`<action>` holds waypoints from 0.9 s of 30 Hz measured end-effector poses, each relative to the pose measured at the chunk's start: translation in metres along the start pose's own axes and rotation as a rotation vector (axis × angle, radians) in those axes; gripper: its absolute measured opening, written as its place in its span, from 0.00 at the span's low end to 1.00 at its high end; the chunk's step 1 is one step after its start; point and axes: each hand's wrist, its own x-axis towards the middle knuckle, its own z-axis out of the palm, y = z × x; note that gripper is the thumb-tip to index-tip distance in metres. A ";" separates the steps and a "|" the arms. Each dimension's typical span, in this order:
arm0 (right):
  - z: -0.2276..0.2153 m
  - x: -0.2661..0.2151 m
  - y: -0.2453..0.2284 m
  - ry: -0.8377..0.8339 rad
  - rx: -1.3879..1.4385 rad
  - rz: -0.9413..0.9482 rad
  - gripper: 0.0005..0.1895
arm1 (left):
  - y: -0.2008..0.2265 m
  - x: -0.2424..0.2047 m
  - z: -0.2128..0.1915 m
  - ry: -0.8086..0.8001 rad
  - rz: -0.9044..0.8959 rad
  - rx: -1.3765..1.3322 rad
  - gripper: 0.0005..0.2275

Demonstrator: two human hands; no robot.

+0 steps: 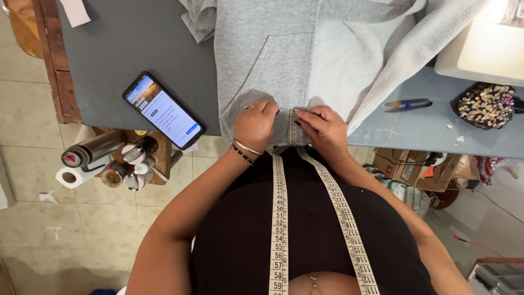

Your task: Measuring a grey hoodie with a tape measure and pinning sections for alterations or sample creation.

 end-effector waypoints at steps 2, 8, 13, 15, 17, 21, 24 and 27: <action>-0.001 0.000 -0.001 -0.002 0.000 0.003 0.12 | 0.001 0.000 0.005 0.039 0.076 0.069 0.02; -0.001 0.001 -0.001 -0.003 0.033 0.002 0.12 | -0.005 0.002 0.012 -0.047 -0.103 -0.284 0.07; 0.001 0.000 0.001 -0.001 0.019 -0.009 0.12 | 0.001 0.002 0.009 -0.102 -0.148 -0.342 0.06; 0.000 0.000 0.001 -0.002 0.019 -0.008 0.12 | 0.005 0.002 0.012 -0.105 -0.150 -0.352 0.07; 0.000 0.001 0.000 -0.007 0.032 0.006 0.11 | 0.006 0.001 0.018 -0.075 -0.110 -0.276 0.06; 0.000 0.000 0.001 -0.009 0.034 0.006 0.11 | 0.006 0.001 0.018 -0.070 -0.122 -0.284 0.07; 0.000 0.000 0.000 -0.006 0.026 0.022 0.12 | 0.000 0.000 0.013 -0.063 -0.084 -0.216 0.08; 0.000 0.001 -0.001 -0.002 0.042 0.008 0.13 | -0.005 -0.004 0.014 -0.036 -0.018 -0.005 0.05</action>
